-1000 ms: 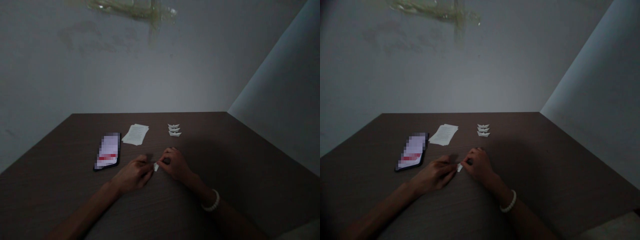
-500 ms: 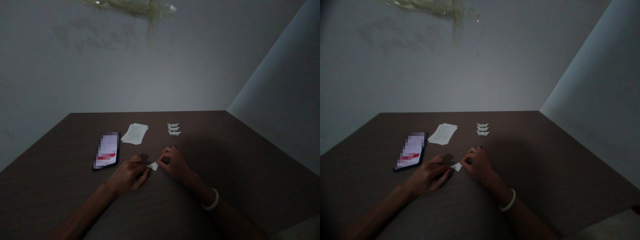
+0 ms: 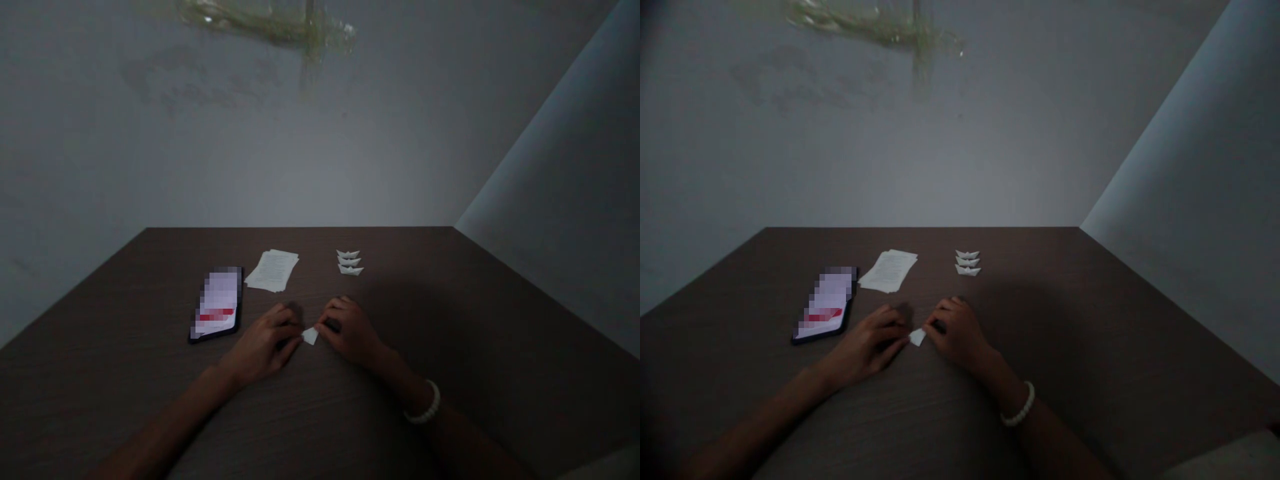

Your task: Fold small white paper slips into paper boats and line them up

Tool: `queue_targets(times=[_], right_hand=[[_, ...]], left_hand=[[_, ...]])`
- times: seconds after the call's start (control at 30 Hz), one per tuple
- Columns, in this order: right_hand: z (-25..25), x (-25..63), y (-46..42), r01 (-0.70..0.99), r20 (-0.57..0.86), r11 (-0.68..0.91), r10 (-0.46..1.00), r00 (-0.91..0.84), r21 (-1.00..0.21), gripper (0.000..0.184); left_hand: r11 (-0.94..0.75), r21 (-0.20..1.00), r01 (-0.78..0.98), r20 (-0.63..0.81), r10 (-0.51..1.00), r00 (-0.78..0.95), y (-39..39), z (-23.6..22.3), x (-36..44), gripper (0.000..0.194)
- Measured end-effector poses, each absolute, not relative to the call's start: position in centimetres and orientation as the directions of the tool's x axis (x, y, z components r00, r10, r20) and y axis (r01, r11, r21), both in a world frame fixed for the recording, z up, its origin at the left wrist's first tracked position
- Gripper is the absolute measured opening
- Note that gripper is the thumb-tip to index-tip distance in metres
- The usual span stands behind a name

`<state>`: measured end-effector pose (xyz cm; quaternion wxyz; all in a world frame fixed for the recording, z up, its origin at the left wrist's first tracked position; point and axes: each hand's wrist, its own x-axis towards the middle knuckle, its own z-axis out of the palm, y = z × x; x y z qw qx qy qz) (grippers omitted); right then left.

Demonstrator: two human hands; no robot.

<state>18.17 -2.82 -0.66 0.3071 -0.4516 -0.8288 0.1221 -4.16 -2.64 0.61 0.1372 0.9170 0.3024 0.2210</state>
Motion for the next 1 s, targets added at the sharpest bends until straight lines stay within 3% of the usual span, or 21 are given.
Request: queue_targets(times=[0.2,0.63,0.9,1.0], right_hand=[[0.1,19.1,-2.8,0.584,0.395,0.651,0.759,-0.519,-0.485,0.008],[-0.6,18.8,-2.6,0.543,0.417,0.67,0.741,-0.526,-0.505,0.011],[-0.7,18.9,-2.5,0.541,0.423,0.649,0.76,-0.493,-0.536,0.011],[-0.8,18.8,-2.4,0.569,0.4,0.605,0.796,-0.454,-0.557,0.014]], left_hand=[[-0.785,0.382,0.488,0.329,0.609,0.721,-2.7,0.5,-4.1,0.021],[-0.846,0.339,0.413,0.344,0.519,0.782,-2.7,0.5,-3.9,0.021],[-0.871,0.189,0.454,0.337,0.492,0.803,-2.7,0.3,-3.0,0.022],[-0.881,0.187,0.435,0.332,0.473,0.816,-2.7,0.3,-2.9,0.024]])
